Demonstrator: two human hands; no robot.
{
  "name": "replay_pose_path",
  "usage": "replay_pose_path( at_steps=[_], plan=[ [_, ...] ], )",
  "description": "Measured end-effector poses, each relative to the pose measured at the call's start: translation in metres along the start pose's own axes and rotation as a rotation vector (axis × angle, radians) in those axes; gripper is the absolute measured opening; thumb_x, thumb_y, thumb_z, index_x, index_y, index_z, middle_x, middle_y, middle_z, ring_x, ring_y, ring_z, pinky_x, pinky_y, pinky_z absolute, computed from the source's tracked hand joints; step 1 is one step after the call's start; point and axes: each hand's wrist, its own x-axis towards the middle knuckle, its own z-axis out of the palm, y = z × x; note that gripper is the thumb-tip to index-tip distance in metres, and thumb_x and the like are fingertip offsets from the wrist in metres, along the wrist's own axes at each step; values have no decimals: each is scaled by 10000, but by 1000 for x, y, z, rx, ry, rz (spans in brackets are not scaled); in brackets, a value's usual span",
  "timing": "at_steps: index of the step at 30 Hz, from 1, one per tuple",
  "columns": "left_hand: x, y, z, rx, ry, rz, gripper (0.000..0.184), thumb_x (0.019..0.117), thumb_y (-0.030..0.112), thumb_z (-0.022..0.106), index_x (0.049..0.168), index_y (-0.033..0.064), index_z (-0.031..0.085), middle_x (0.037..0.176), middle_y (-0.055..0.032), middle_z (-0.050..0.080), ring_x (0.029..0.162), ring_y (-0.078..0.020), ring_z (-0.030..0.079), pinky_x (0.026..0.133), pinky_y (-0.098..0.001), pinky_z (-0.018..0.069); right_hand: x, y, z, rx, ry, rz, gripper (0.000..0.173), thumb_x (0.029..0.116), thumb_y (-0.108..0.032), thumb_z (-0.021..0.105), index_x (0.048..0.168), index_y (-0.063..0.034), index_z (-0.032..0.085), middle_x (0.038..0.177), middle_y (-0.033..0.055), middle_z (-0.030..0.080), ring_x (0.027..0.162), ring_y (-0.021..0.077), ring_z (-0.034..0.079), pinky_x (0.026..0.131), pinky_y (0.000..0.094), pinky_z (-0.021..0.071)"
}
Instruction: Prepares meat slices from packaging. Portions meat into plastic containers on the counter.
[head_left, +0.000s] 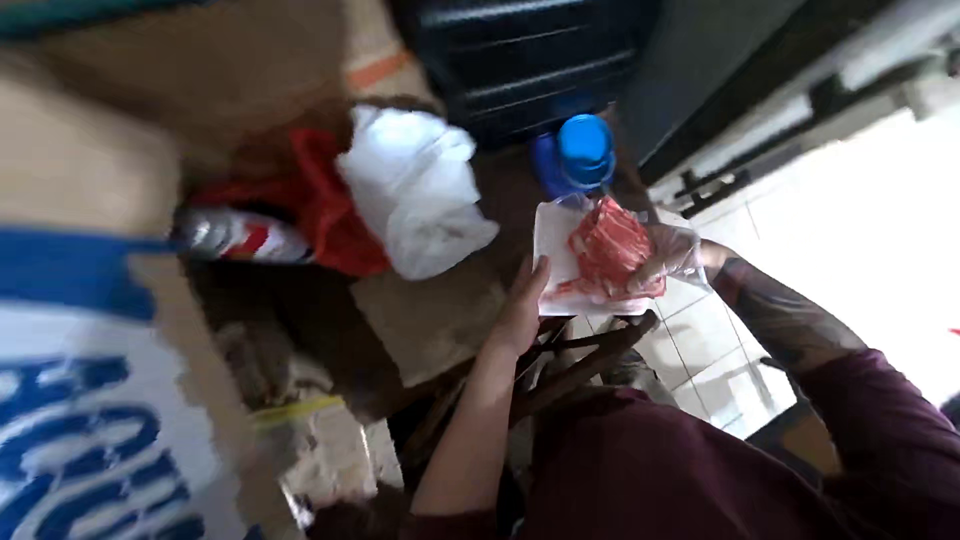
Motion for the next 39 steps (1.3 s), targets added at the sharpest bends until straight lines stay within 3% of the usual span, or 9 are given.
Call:
replay_pose_path(
  at_steps=[2, 4, 8, 11, 17, 22, 27, 33, 39],
  plan=[
    [5, 3, 30, -3, -131, 54, 607, 1029, 545, 510, 1584, 488, 273, 1522, -17, 523, 1292, -287, 588, 941, -555, 567, -56, 30, -8, 152, 95, -98, 673, 641, 22, 909, 1258, -40, 648, 1121, 148, 733, 1004, 263, 724, 891, 484, 624],
    [14, -11, 61, -25, -277, 111, 617, 1019, 570, 502, 1584, 427, 301, 1489, -51, 546, 1241, -293, 617, 897, -527, 592, -123, 48, 2, 272, 248, -138, 649, 690, -18, 879, 1286, -64, 628, 1143, 151, 721, 1011, 266, 716, 877, 486, 618],
    [20, -73, 135, -25, -592, 171, 743, 1022, 614, 466, 1616, 263, 193, 1501, -95, 522, 1300, -296, 579, 1035, -553, 533, -237, 57, 59, 539, 659, -91, 566, 768, -103, 819, 1295, -97, 613, 1110, 126, 722, 965, 232, 717, 821, 442, 621],
    [-8, -115, 195, 221, -645, 300, 904, 1001, 290, 664, 1639, 224, 27, 1550, -113, 439, 1311, -275, 564, 1029, -493, 558, -291, 94, 102, 777, 903, -178, 613, 785, -114, 810, 1348, -108, 568, 1115, 147, 714, 966, 260, 717, 822, 470, 619],
    [-78, -202, 267, 345, -838, 592, 597, 964, 76, 679, 1391, 67, 262, 1356, -166, 499, 1118, -290, 648, 808, -432, 649, -376, 171, 214, 1146, 1317, -450, 532, 820, -129, 778, 1308, -75, 572, 1080, 161, 706, 947, 263, 714, 840, 472, 610],
    [-155, -259, 293, 678, -1054, 486, 254, 1001, 228, 653, 1177, 46, 657, 1350, -149, 571, 1095, -251, 660, 792, -372, 639, -428, 208, 305, 1363, 1606, -534, 524, 841, -139, 753, 1327, -100, 560, 1059, 143, 707, 928, 245, 710, 823, 466, 608],
    [-239, -292, 339, 888, -1180, 323, 342, 901, 333, 790, 1144, 112, 695, 1350, -85, 616, 936, -201, 720, 698, -380, 655, -485, 226, 359, 1383, 1878, -586, 543, 815, -84, 798, 1316, -89, 589, 1068, 144, 716, 941, 245, 712, 823, 464, 611],
    [-292, -327, 400, 940, -1453, 525, 242, 1035, 324, 608, 1163, 135, 688, 1330, -34, 634, 929, -145, 707, 703, -343, 635, -549, 248, 394, 1364, 2018, -716, 526, 855, -163, 791, 1338, -146, 586, 1113, 113, 705, 964, 223, 700, 830, 450, 602],
    [-303, -363, 482, 953, -1702, -35, 302, 1047, 381, 587, 1173, 129, 695, 1249, -56, 692, 1004, -240, 708, 799, -457, 632, -575, 295, 400, 1342, 2041, -1102, 443, 913, -268, 713, 1318, -144, 582, 1152, 107, 687, 1019, 231, 683, 868, 483, 589]
  ],
)
